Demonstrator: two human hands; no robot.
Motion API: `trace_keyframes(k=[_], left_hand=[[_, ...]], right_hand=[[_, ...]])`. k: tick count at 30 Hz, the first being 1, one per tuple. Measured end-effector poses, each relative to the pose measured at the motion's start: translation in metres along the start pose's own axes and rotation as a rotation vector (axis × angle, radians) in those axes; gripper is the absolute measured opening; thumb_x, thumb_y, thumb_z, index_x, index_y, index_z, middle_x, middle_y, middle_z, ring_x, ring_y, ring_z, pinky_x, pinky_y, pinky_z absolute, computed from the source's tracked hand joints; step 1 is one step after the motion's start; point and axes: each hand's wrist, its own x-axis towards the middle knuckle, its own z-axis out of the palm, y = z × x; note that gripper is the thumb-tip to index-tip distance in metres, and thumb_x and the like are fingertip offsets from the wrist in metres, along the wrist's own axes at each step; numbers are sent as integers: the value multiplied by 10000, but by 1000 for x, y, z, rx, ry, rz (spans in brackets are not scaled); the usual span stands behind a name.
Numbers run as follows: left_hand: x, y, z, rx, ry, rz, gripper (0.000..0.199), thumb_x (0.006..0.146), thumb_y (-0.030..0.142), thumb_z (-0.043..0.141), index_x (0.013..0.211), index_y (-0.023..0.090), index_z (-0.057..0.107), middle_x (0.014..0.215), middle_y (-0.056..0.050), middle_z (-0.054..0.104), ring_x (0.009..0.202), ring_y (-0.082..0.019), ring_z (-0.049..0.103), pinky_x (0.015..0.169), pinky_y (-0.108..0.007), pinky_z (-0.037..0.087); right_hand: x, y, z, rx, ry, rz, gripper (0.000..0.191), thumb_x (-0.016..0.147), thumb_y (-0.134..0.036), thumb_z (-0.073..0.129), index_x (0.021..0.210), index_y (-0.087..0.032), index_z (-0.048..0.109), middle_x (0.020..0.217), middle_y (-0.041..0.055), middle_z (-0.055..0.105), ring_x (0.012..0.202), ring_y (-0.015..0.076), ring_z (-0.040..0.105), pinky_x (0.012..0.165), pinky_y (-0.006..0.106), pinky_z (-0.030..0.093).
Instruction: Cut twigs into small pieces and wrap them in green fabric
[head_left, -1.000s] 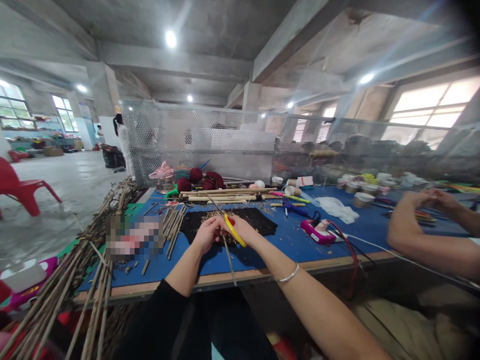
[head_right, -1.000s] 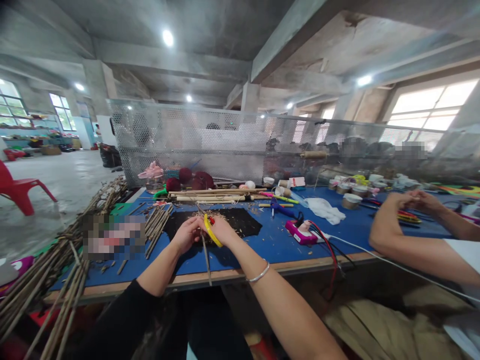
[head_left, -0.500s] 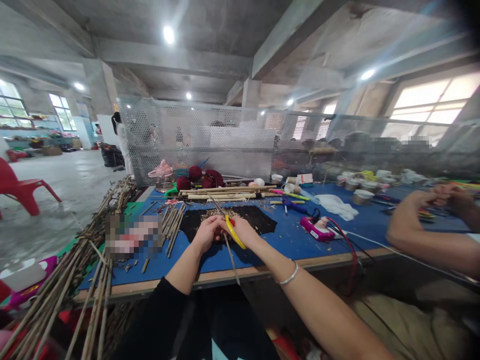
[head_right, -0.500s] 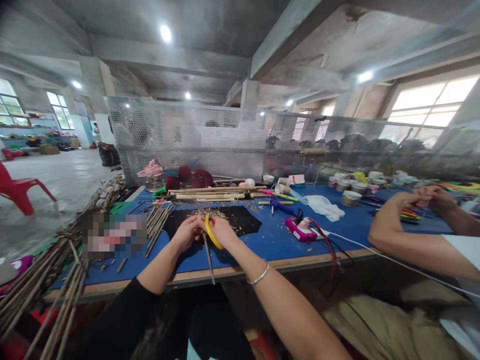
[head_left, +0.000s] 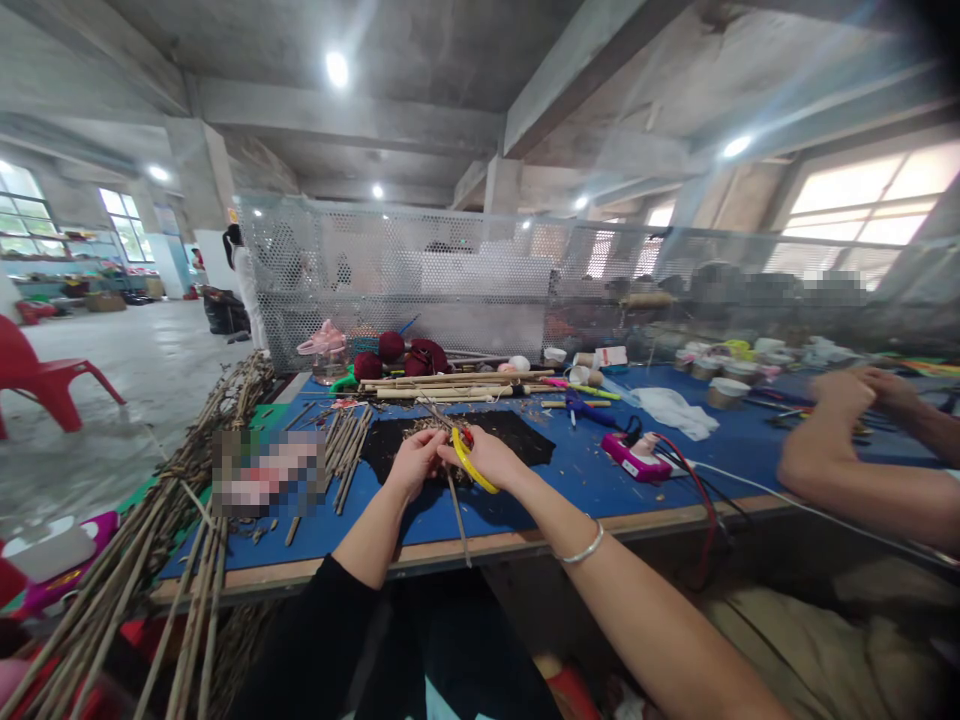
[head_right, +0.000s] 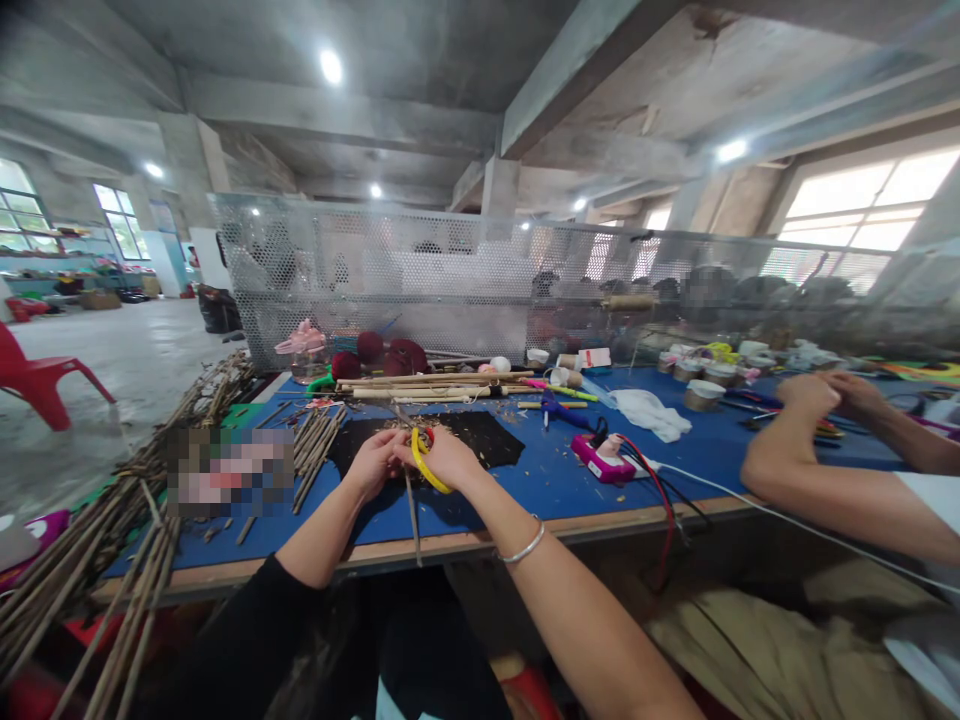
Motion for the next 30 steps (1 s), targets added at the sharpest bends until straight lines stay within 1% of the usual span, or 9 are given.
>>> trace_keyframes(k=[6, 9, 12, 18, 22, 26, 30], left_hand=[[1, -2, 0, -7, -28, 21, 355, 619, 451, 698, 735, 130, 599, 476, 60, 480, 347, -18, 337, 336, -159, 228], [0, 0, 1, -3, -23, 11, 352, 605, 441, 705, 733, 126, 614, 489, 58, 482, 354, -14, 333, 337, -161, 224], [-2, 2, 2, -2, -20, 9, 371, 606, 469, 698, 725, 125, 626, 484, 52, 483, 361, -17, 339, 338, -159, 220], [-2, 3, 2, 16, 3, -8, 422, 582, 505, 708, 754, 126, 638, 473, 57, 468, 378, -28, 367, 346, -158, 238], [-2, 2, 2, 43, 2, -21, 418, 588, 515, 699, 728, 132, 606, 456, 58, 474, 363, -29, 365, 344, -158, 233], [-2, 2, 4, 75, 3, -19, 408, 591, 514, 696, 668, 155, 518, 447, 61, 483, 347, -36, 380, 335, -158, 231], [-4, 3, 4, 69, 10, -17, 420, 598, 520, 688, 653, 167, 466, 420, 84, 424, 329, -31, 350, 333, -154, 198]], right_hand=[[-2, -7, 3, -85, 72, 25, 649, 638, -702, 536, 1016, -175, 521, 985, 122, 645, 907, 275, 615, 682, 294, 425], [-2, -8, 8, -101, 84, 49, 631, 659, -703, 517, 1011, -179, 521, 963, 124, 652, 890, 273, 624, 672, 294, 427], [-5, -9, 11, -108, 94, 60, 618, 680, -709, 487, 1001, -184, 534, 944, 123, 657, 873, 272, 630, 660, 296, 427], [-9, -10, 6, -115, 96, 100, 592, 650, -706, 526, 963, -205, 567, 935, 102, 662, 879, 266, 628, 668, 290, 427], [-8, -7, 4, -115, 64, 112, 571, 661, -706, 512, 933, -210, 585, 923, 94, 662, 868, 257, 627, 665, 285, 424], [-6, -3, 4, -124, 42, 107, 574, 681, -717, 470, 898, -204, 604, 916, 102, 664, 857, 257, 628, 652, 283, 424], [-4, 0, 4, -149, 57, 74, 565, 703, -718, 440, 847, -202, 621, 890, 109, 668, 842, 259, 630, 653, 288, 429]])
